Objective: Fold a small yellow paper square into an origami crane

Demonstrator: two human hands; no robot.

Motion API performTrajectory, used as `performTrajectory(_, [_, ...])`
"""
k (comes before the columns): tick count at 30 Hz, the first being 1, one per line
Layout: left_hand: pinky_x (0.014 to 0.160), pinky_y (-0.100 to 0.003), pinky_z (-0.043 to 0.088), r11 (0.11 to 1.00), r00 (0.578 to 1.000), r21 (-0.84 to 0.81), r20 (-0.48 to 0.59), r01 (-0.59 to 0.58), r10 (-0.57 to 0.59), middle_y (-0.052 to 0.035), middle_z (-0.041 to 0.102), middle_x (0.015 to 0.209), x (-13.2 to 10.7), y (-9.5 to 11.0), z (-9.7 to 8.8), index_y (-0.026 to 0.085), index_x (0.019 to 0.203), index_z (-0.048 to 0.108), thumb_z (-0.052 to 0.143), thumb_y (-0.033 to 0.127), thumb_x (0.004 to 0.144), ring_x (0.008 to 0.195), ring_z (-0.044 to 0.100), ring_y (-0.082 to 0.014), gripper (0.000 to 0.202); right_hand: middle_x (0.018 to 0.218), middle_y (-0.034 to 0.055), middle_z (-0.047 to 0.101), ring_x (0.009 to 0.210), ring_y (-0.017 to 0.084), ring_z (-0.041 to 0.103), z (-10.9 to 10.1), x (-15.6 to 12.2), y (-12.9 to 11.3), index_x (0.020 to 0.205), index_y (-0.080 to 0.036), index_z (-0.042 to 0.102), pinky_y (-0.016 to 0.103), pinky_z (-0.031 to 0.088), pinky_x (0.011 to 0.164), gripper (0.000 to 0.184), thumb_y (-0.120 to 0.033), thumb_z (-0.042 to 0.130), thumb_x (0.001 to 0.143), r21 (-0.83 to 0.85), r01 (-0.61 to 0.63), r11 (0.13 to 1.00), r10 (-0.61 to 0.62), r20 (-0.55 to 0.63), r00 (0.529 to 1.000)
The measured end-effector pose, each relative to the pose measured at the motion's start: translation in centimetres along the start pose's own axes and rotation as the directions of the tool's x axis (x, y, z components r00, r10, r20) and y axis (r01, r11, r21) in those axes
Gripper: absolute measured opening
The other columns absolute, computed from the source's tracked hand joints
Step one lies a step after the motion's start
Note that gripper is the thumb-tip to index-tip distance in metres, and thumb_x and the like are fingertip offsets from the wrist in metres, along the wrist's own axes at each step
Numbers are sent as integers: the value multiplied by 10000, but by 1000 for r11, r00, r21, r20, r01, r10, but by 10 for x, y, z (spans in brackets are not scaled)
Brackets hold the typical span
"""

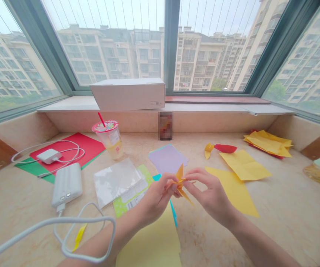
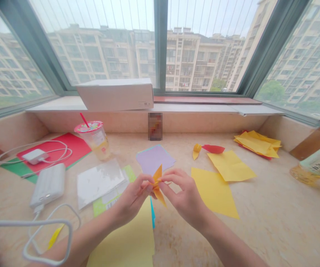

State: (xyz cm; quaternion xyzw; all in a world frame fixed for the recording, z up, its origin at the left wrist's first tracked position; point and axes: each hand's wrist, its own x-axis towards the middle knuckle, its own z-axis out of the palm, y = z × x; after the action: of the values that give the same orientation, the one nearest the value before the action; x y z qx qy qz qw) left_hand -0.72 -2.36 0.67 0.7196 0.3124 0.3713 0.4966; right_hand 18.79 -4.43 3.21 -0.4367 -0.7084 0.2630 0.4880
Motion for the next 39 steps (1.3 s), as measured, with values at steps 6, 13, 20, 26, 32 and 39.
performTrajectory(6, [947,-374,501,886,920,403,-208,-230,333,-116,622,1230,-2,7,-3,219,1033,617,593,237,936,1163,591,-240,102,904,41,731,853,213,652,5,-7,3,996,-263,730,377,513,767,133,-191,653,915,-213,224,951,-235,-27,972])
performTrajectory(13, [825,-306,518,790,831,468,-183,-396,525,-45,677,922,-2,13,-7,211,975,650,628,82,893,904,624,-176,154,898,35,737,809,200,645,6,-9,4,1041,-257,714,374,485,724,174,-148,649,922,-276,314,909,-327,-3,945])
performTrajectory(20, [811,-266,512,800,844,447,-160,-400,512,-50,642,965,-4,9,-7,192,1008,629,607,46,893,917,619,-154,187,884,27,725,806,191,628,7,-9,2,973,-233,714,358,478,730,136,-130,644,921,-187,259,948,-262,8,965])
performTrajectory(26, [783,-252,503,808,854,447,-163,-382,494,-42,638,917,-2,10,-6,181,942,616,606,52,880,876,618,-147,144,879,21,708,860,196,639,4,-8,-2,894,-240,733,346,500,783,93,-216,648,923,-20,43,999,-41,93,995])
performTrajectory(32, [772,-265,511,823,881,443,-137,-355,453,-48,666,892,1,14,-6,176,934,655,658,109,865,849,637,-159,97,879,12,716,866,195,637,1,-5,-4,909,-264,761,352,479,819,120,-244,644,925,-25,-32,999,35,145,989])
performTrajectory(39, [743,-235,507,864,900,387,-159,-322,407,-34,664,853,0,16,-4,170,860,643,618,92,885,804,639,-134,86,852,2,722,852,189,633,0,-2,-7,848,-260,759,352,460,839,130,-235,651,918,-12,-52,999,53,169,984])
